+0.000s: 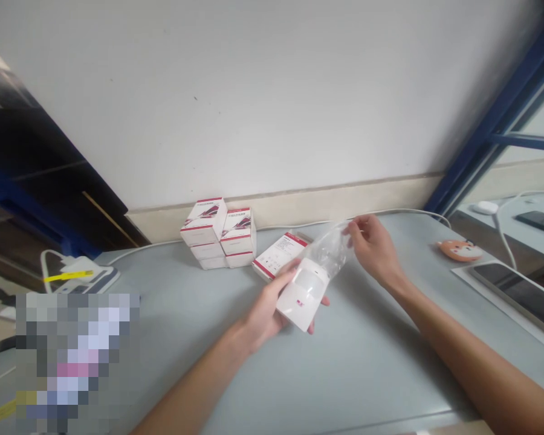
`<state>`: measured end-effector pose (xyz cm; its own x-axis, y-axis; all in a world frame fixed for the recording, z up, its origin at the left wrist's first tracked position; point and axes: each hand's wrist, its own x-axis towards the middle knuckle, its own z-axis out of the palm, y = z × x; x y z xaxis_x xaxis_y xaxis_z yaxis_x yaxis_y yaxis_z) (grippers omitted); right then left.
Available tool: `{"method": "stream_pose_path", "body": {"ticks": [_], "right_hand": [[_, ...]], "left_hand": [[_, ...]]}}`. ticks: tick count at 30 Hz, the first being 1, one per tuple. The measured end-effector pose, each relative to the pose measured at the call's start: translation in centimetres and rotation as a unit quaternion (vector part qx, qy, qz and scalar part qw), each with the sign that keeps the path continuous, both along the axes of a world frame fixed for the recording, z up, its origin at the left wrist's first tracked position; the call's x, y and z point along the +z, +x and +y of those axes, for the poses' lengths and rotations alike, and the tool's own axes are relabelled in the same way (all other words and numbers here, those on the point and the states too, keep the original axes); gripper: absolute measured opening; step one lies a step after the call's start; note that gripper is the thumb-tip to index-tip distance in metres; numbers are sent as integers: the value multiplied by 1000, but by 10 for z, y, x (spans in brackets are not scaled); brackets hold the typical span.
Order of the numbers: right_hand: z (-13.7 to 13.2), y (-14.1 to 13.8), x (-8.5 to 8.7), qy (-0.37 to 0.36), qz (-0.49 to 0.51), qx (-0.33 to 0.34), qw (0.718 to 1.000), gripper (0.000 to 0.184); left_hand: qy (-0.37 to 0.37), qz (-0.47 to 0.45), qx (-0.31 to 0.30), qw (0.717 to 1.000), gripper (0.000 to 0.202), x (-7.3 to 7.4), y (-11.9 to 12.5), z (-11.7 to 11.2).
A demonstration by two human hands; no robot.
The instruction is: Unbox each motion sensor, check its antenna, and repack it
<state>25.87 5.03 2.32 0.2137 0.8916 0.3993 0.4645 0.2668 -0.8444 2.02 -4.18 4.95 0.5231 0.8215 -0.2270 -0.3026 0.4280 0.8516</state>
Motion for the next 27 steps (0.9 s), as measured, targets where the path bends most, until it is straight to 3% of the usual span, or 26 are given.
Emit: {"method": "stream_pose_path", "body": {"ticks": [6, 9, 12, 14, 17, 19, 21, 27], "right_hand": [[-6, -5, 7, -3, 100, 37, 994, 38], [-8, -10, 8, -100, 223, 45, 968, 60], [-12, -15, 8, -219, 289, 81, 929, 68], [-18, -18, 10, -285, 280, 142, 906, 63], [-30, -22, 17, -359, 247, 301, 848, 51], [-38, -26, 21, -378, 244, 388, 804, 49], [-43, -30, 22, -377, 254, 428, 781, 51], [-43, -35, 9, -349, 284, 452, 770, 48]], "left_hand": [[26, 15, -4, 1000, 61, -2, -3, -1], [54, 30, 21, 998, 66, -1, -4, -3], [78, 49, 55, 994, 70, 3, -3, -5], [88, 63, 73, 991, 67, 5, -3, -6], [98, 87, 89, 987, 62, 4, -5, -5], [107, 97, 88, 986, 62, 1, -7, -3], [115, 101, 87, 984, 63, -2, -9, -1], [114, 148, 108, 976, 59, -3, -12, -1]]}}
